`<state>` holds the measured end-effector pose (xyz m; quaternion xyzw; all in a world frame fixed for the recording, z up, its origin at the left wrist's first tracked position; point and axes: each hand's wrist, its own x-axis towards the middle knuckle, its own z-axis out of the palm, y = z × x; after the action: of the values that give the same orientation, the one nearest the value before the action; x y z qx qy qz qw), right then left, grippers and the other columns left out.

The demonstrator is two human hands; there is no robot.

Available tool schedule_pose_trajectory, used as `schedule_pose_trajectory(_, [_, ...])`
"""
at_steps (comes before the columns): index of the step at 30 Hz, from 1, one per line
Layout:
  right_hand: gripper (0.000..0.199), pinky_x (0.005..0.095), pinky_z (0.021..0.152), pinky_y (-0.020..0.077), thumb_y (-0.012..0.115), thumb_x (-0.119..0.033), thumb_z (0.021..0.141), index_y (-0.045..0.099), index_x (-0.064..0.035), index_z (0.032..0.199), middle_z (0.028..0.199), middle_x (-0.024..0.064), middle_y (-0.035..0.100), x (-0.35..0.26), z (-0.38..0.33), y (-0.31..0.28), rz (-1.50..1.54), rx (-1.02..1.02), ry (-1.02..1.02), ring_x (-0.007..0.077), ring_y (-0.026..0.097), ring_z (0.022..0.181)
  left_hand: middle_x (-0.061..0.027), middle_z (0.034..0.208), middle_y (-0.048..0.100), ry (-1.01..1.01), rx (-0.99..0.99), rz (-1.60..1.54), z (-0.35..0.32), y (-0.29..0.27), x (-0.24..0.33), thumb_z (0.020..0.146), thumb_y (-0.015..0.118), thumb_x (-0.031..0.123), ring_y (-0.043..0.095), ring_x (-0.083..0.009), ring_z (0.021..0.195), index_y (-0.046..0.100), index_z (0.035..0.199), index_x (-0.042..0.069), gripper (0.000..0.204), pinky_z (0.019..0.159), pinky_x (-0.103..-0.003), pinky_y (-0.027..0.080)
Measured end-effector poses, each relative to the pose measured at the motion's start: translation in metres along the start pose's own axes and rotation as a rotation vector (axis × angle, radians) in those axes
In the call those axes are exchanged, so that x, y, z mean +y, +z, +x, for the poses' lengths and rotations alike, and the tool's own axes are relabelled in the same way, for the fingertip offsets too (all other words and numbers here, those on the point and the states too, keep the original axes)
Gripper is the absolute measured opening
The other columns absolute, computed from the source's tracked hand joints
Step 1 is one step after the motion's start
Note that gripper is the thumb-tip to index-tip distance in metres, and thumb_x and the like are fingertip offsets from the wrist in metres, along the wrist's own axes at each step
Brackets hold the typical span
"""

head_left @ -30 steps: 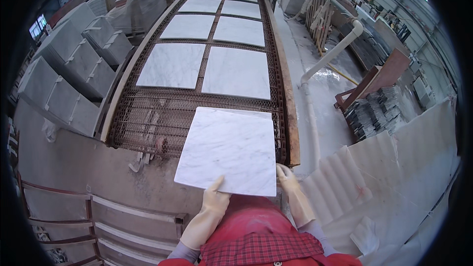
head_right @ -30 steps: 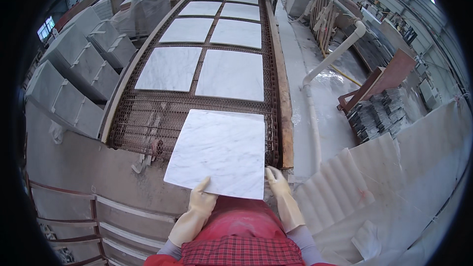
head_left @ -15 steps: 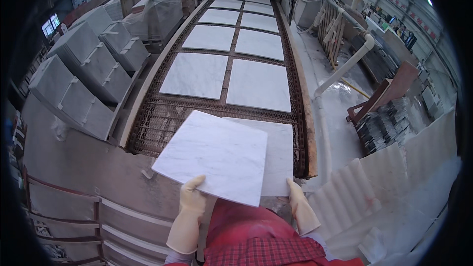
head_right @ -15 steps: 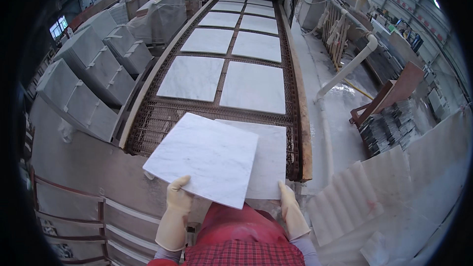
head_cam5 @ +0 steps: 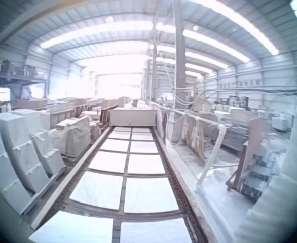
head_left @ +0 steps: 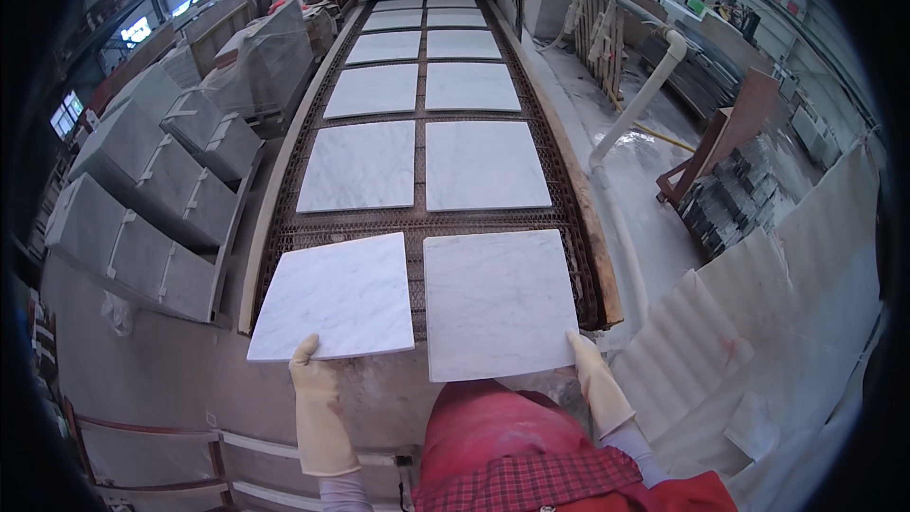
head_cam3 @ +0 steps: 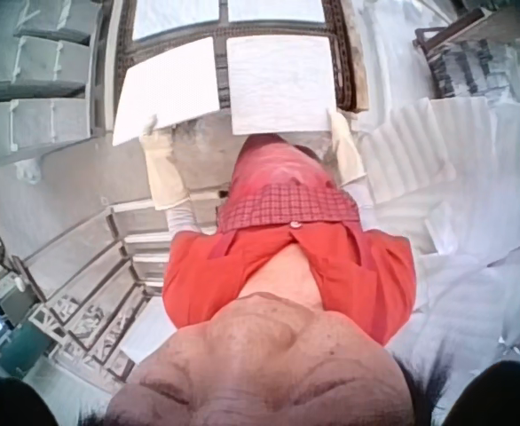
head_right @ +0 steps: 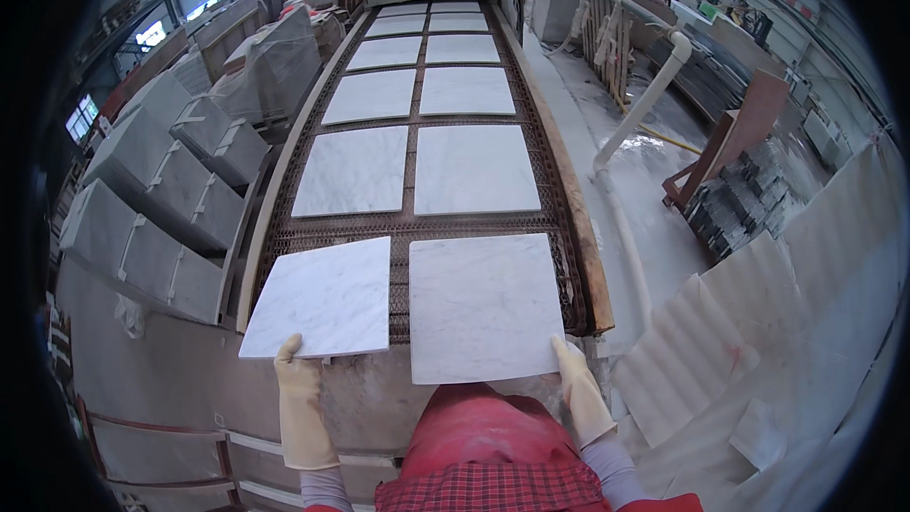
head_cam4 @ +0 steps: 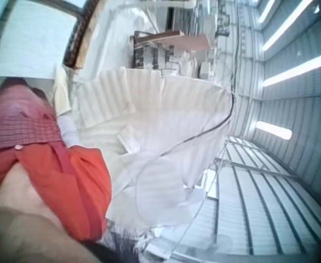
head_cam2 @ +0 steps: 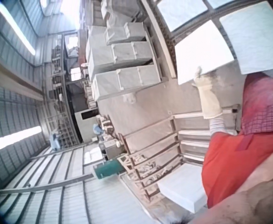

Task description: The person repeatedly picks up white square tiles from a stack and places them one by one onto a moving conveyor belt. The tiles are arranged in a grid pattern on the belt as it advances.

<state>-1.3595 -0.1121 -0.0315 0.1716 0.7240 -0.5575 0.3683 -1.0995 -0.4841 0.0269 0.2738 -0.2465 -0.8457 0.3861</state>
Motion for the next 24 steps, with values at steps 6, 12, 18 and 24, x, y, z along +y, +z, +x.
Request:
schedule_pose_trajectory(6, [0.048,0.0439,0.078,0.0535,0.049,-0.043,0.093,0.052,-0.0091,0.127,0.117,0.0078,0.06,0.001,0.002,0.001,0.025,0.046,-0.001,0.0232,0.059,0.103,-0.0232,0.118,0.057,-0.012,-0.03,0.109,0.011,-0.058,-0.016,0.084,0.053,0.003,0.058,-0.033,0.109,0.052,0.117,-0.012,0.036,0.1,-0.045,0.044])
schedule_pose_trajectory(12, [0.048,0.0453,0.082,0.0516,0.046,-0.044,0.094,0.05,-0.0114,0.129,0.122,0.0068,0.058,-0.009,-0.005,0.005,-0.039,0.078,0.022,0.0229,0.057,0.108,-0.0208,0.11,0.062,-0.371,0.074,-0.14,0.016,-0.076,-0.023,0.084,0.059,0.016,0.062,-0.0309,0.098,0.057,0.111,-0.008,0.036,0.089,-0.039,0.05])
schedule_pose_trajectory(18, [0.046,0.0416,0.078,0.0534,0.047,-0.044,0.094,0.052,-0.0115,0.126,0.121,0.0061,0.058,-0.011,-0.001,0.01,-0.026,0.038,0.009,0.0217,0.058,0.106,-0.0192,0.11,0.062,-0.995,-0.026,-0.653,0.059,-0.211,-0.046,0.083,0.066,0.023,0.06,-0.0321,0.093,0.055,0.117,-0.004,0.045,0.078,-0.042,0.05])
schedule_pose_trajectory(24, [0.045,0.0393,0.075,0.0545,0.048,-0.043,0.093,0.052,-0.012,0.126,0.12,0.0047,0.059,-0.008,0.002,0.011,-0.008,0.104,-0.03,0.0193,0.058,0.105,-0.0178,0.121,0.058,-0.497,0.42,0.033,0.044,-0.138,-0.055,0.083,0.065,0.019,0.056,-0.0349,0.107,0.053,0.121,0.0,0.044,0.09,-0.051,0.047])
